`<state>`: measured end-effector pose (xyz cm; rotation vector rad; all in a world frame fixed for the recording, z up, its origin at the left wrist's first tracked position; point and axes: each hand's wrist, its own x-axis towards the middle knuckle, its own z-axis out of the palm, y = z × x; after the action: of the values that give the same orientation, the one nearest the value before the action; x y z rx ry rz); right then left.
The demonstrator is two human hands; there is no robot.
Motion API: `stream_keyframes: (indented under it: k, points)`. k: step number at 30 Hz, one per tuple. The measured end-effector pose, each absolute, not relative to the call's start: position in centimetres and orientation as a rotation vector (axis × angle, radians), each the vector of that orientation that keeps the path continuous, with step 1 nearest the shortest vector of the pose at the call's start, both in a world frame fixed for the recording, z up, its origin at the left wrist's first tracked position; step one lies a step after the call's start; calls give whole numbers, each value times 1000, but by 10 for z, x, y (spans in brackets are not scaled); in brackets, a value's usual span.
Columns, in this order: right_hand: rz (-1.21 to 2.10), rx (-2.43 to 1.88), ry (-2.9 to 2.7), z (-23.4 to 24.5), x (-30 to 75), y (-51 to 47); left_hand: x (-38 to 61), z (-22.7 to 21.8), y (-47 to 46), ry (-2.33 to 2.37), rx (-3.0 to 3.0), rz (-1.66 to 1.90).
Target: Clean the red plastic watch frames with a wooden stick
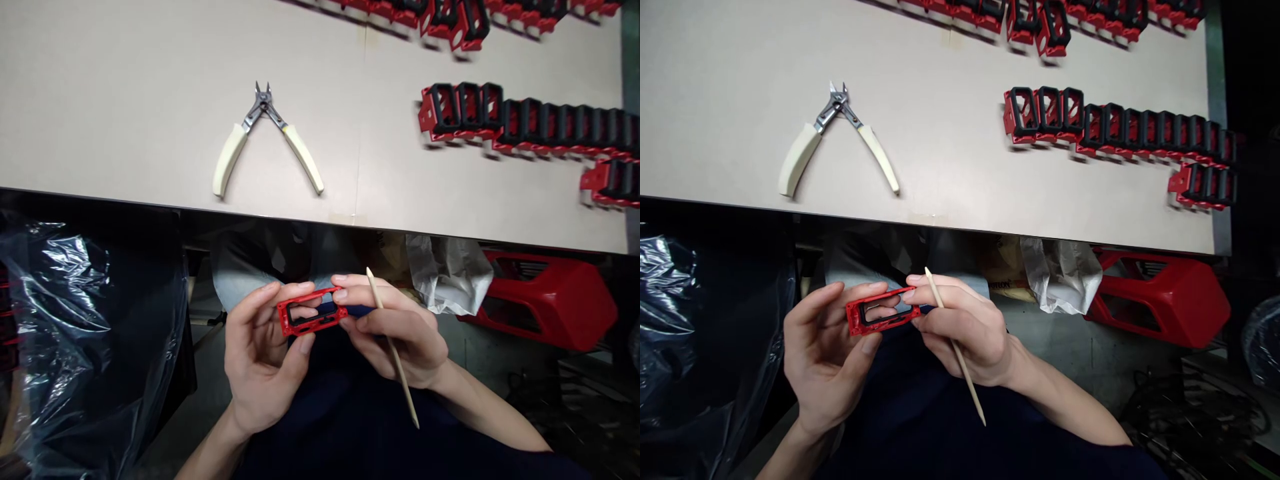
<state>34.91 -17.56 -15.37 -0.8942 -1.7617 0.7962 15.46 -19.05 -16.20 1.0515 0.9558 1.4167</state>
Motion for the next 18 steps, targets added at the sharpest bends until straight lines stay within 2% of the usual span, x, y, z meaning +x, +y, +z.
stream_keyframes:
  k: [11, 18]
  points:
    - [865, -939, -1679, -149, 344, -167, 146, -180, -197, 1234, 890, 1255]
    - [855, -963, -1694, -154, 341, -165, 149, -179, -195, 1176, 831, 1228]
